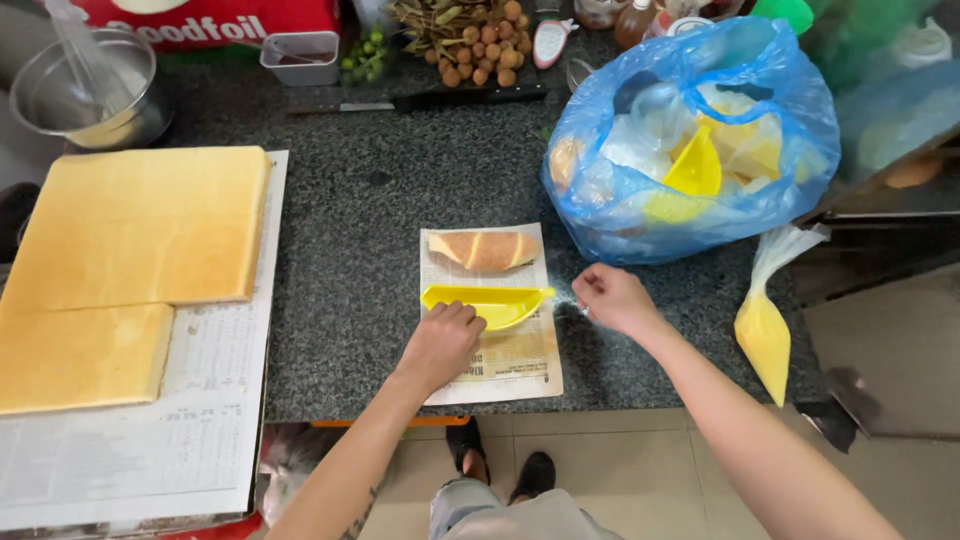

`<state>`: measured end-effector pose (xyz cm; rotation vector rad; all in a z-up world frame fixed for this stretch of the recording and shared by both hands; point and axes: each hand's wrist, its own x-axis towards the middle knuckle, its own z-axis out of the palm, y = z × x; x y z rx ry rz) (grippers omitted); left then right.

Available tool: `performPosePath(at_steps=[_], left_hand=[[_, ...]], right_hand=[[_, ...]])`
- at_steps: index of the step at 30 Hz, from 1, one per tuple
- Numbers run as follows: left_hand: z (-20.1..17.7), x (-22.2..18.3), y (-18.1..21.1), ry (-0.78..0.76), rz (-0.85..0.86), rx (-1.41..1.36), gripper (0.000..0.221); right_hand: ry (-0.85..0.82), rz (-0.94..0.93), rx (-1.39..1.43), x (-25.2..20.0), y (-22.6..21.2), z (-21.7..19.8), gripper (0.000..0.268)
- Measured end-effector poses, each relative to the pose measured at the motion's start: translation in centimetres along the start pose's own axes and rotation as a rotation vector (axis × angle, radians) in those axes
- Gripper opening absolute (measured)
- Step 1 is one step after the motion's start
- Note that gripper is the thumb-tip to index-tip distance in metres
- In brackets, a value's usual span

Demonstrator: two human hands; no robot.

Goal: The person places pieces of cake onto newspaper sheets and wraps them, then places the wrapped cake into clear plastic bags.

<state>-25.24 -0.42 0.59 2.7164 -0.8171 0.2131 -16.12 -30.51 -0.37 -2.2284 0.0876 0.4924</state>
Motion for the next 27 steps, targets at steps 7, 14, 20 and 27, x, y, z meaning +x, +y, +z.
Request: performPosePath(at_steps=[7, 14, 20, 27], left_hand=[[-3.7, 1.8, -0.2, 0.033, 0.083, -0.175, 0.030], [-2.3, 8.9, -5.3, 0.076, 0.050, -0.059, 0.055], [1.3, 13.8, -7.8, -0.214, 0.052, -0.012, 0.090], [1.5, 14.9, -8.5, -0.485, -0.007, -0.128, 0.111]], right_hand=[[-0.133, -0.051, -0.135, 0.3, 1.9, 1.4, 0.028], [-0.050, -0.030, -0.509, -1.5, -1.1, 2.4, 0.047], [-0.013, -0.004, -0.565, -1.6, -0.8, 4.0, 0.048], [-0.004, 0.044, -0.598, -2.0, -1.9, 4.4, 0.049]])
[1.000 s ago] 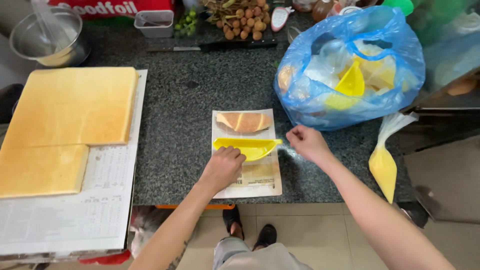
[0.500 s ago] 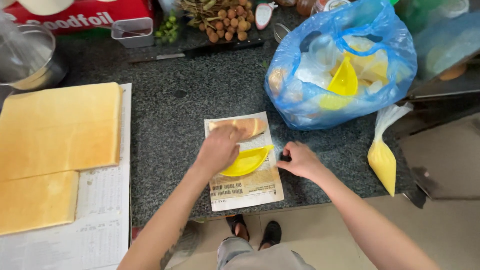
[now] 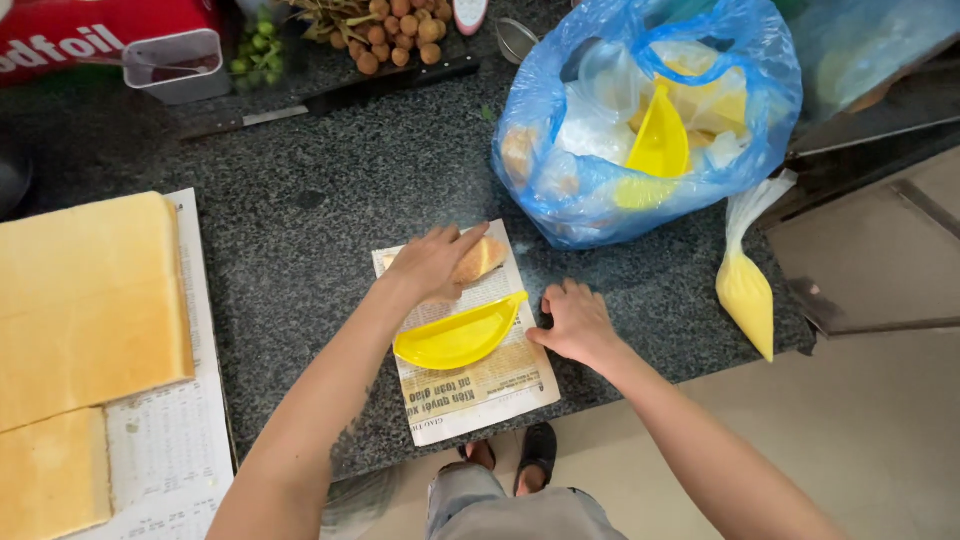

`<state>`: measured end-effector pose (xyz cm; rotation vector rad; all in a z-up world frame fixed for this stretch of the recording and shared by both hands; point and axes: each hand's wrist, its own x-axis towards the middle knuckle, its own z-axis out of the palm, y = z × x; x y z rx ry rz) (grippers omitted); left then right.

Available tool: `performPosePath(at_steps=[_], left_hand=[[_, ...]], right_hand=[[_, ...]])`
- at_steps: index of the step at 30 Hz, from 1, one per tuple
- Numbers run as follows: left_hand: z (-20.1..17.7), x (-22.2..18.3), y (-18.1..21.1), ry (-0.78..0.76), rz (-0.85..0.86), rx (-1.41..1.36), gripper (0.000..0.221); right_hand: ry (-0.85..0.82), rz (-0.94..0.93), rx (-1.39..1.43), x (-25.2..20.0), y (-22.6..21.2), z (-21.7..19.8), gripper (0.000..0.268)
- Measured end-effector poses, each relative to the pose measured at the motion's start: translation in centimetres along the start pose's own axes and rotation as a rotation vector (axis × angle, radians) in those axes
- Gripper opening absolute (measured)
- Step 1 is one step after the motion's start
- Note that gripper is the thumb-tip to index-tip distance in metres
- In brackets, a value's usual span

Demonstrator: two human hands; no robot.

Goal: The person places pieces of cake onto newspaper sheets and wraps them, then places the wrapped cake into clear plastic bags.

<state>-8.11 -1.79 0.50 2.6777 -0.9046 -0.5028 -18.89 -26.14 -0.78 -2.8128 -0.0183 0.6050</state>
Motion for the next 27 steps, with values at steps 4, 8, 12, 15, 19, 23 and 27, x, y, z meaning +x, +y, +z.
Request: performPosePath(at_steps=[4, 8, 12, 15, 19, 23, 27], left_hand=[[-0.3, 0.2, -0.5, 0.028, -0.012, -0.070, 0.114], [-2.6, -0.5, -0.5, 0.125, -0.078, -0.236, 0.115], [-6.4, -3.3, 0.5, 0.240, -0.134, -0.298, 0.117], [-8.3, -6.3, 2.3, 0.298, -0.086, -0.306, 0.114], [-6.4, -9.6, 5.3, 0.320, -0.039, -0.328, 0.112], [-3.5, -10.9, 7.9, 0.246, -0.003, -0.308, 0.111], [-0.5, -10.8, 9.3, 0.253, -0.015, -0.236, 0.109]], right_hand=[[0.007, 0.005, -0.016, -0.2, -0.1, 0.1, 0.048], [0.027, -0.014, -0.046, -0.2, -0.3, 0.3, 0.044], [0.059, -0.061, -0.066, 0.0, -0.4, 0.9, 0.038], [-0.005, -0.055, -0.036, 0.1, -0.6, -0.4, 0.031], [0.075, -0.083, -0.011, 0.7, 0.6, -1.9, 0.028], [0.219, -0.093, 0.090, 0.9, 2.1, -3.3, 0.022], [0.311, -0.125, 0.166, 0.6, 2.6, -4.1, 0.017]])
